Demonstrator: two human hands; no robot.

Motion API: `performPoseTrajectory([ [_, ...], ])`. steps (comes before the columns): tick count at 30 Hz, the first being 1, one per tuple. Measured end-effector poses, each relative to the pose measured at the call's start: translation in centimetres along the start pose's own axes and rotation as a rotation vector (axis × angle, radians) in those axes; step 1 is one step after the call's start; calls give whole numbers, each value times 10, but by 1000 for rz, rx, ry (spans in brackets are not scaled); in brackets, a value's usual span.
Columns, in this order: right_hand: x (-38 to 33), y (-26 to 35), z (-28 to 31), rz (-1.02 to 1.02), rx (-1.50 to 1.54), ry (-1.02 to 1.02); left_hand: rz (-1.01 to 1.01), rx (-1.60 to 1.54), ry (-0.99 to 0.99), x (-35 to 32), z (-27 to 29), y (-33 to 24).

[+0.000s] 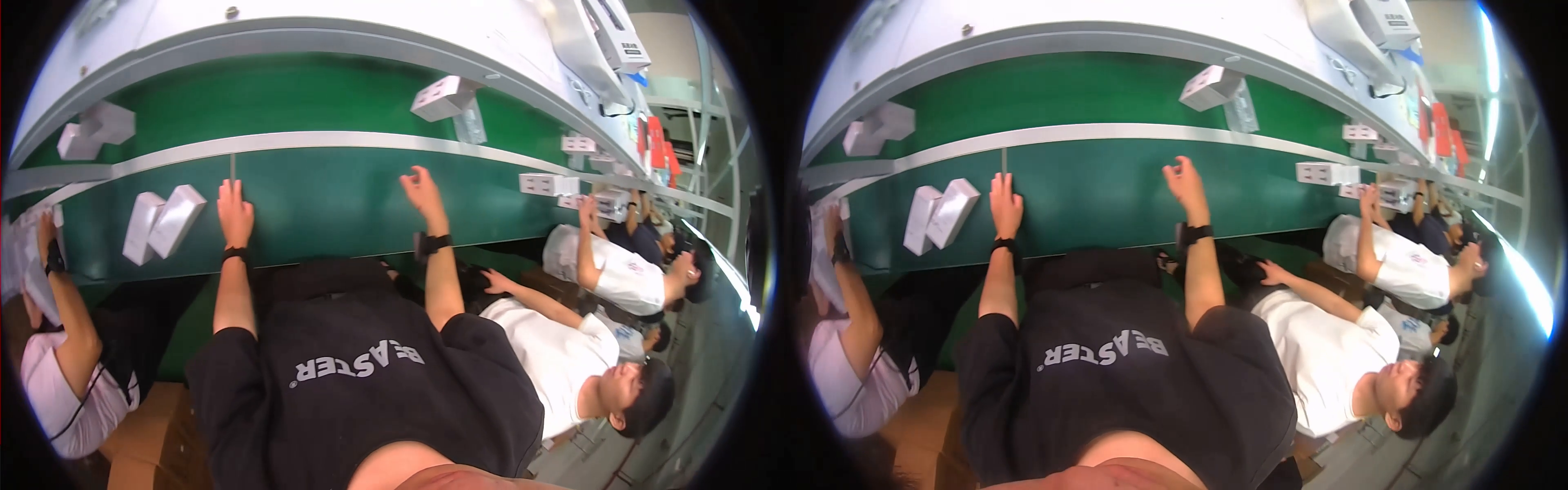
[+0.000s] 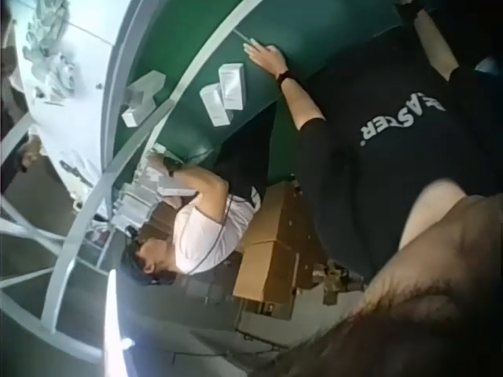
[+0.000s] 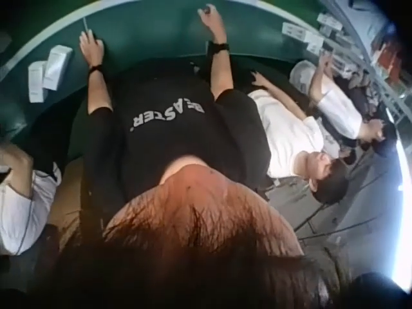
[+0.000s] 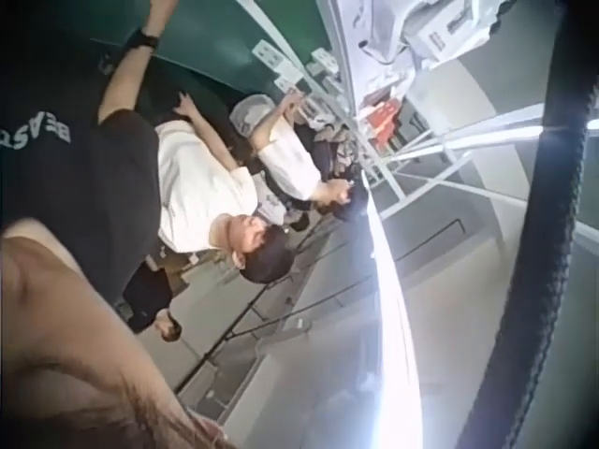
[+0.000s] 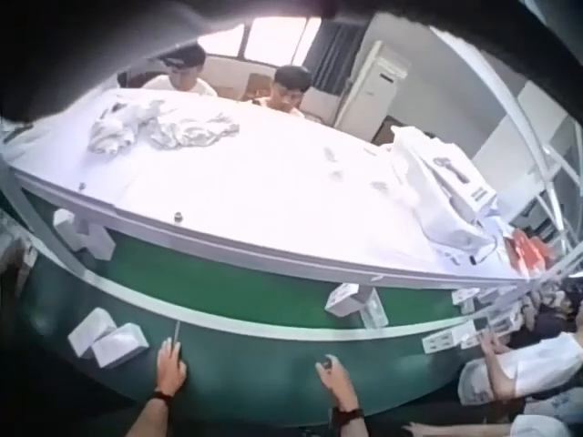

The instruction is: The person packs items by placing a thermometer into a bubble wrap bag, inserting it into a box, and closing the lid. After stacking the boxes on the table, they place the stack into a larger cardboard box.

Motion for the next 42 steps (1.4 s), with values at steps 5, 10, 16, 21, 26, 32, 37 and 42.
performPoseTrajectory([
  [5,-9,-1,-55,245,-209,-194,152,-335,164,3,24,-6],
  [10,-87,-8,-120,391,-584,-336,246,-117,-133,-2,111,15],
  [16,-77,-1,-114,339,-579,-180,232,171,-358,24,195,146],
  [21,-61,47,-124,104,-525,245,622,130,-1,21,188,260],
  [26,-83,172,-198,205,-94,504,532,-10,254,26,144,231],
  [32,-136,212,-321,274,-67,507,717,-930,361,-10,100,125],
  [37,-129,211,-271,303,228,704,477,-917,302,-15,98,90],
  [42,-148,203,-159,167,323,418,348,-1118,302,-7,120,1],
])
Point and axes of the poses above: each hand's wrist, its own x-axis towards the middle knuckle, its own z-axis out of the back of the hand, y = z × x, the point moved 6 cm from there along x, towards the middle knuckle, and after that the axes turned 5 degrees about -y, right-handed, at the moved point
